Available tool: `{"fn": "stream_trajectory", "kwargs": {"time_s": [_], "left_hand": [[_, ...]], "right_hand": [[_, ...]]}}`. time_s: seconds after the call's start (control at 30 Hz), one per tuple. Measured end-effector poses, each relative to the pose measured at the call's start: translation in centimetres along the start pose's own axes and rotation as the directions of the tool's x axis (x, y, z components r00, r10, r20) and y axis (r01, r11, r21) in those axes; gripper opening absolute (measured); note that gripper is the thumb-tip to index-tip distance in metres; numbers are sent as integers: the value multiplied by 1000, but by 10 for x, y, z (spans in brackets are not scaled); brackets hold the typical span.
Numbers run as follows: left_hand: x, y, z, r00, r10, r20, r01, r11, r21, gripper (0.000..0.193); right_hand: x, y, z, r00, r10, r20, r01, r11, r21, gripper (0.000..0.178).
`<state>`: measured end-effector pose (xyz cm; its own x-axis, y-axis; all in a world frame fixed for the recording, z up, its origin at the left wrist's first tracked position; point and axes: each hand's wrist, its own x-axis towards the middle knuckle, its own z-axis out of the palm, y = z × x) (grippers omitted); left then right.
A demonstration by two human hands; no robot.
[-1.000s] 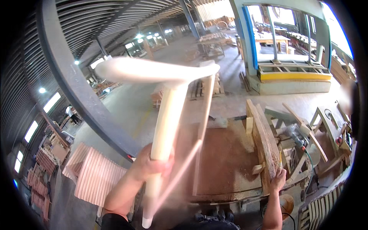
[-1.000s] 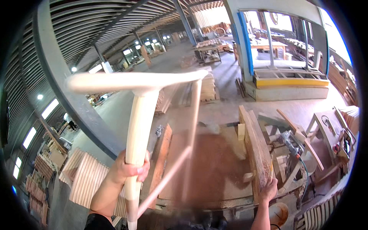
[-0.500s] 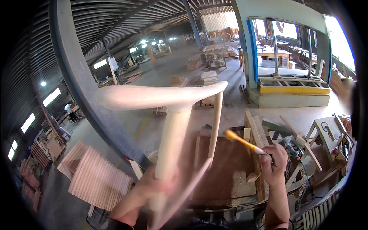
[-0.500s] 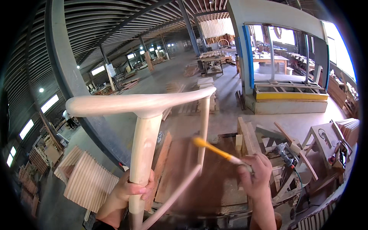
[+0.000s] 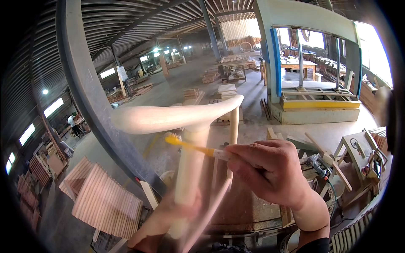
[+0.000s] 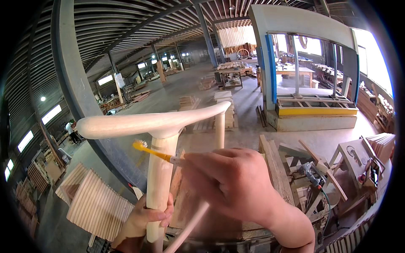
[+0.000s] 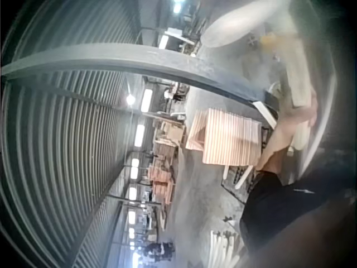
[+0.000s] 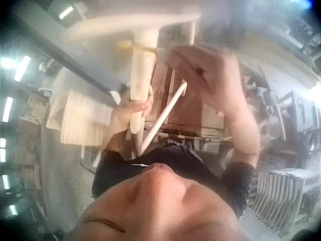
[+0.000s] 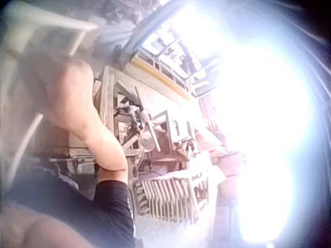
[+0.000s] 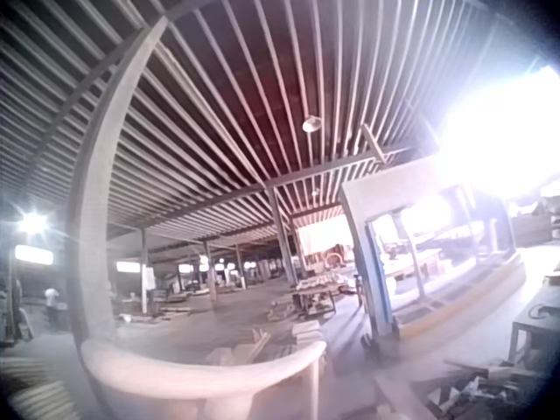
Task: The person assembles a wooden chair frame by inserting and hammering dowels into place. They use a pneumatic nail gun to secure joints and a brush to apply finish to the assembled parts. The person handles wooden slats, dowels, and the chair frame throughout the process.
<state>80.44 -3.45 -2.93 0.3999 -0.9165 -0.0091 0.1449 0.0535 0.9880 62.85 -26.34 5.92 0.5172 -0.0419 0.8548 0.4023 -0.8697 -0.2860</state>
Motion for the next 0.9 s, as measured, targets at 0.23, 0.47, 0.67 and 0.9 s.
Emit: {"fn": "stream_trajectory", "kwargs": {"time_s": [0.23, 0.47, 0.67, 0.9], "left_hand": [[-3, -1, 1, 999, -32, -13, 31, 998, -46, 51], [-8, 0, 2, 999, -24, -48, 23, 999, -22, 47], [-10, -1, -3, 999, 2, -52, -2, 1000, -7, 46], [-11, -4, 2, 996, 16, -85, -16, 1000, 4, 39]], "right_hand": [[4, 0, 2, 999, 27, -34, -27, 1000, -13, 13], [11, -6, -5, 999, 45, -19, -47, 993, -105, 9], [12, -5, -10, 995, 99, 14, -95, 981, -168, 7], [-3, 2, -29, 958, 254, -130, -285, 834, -473, 7]]}}
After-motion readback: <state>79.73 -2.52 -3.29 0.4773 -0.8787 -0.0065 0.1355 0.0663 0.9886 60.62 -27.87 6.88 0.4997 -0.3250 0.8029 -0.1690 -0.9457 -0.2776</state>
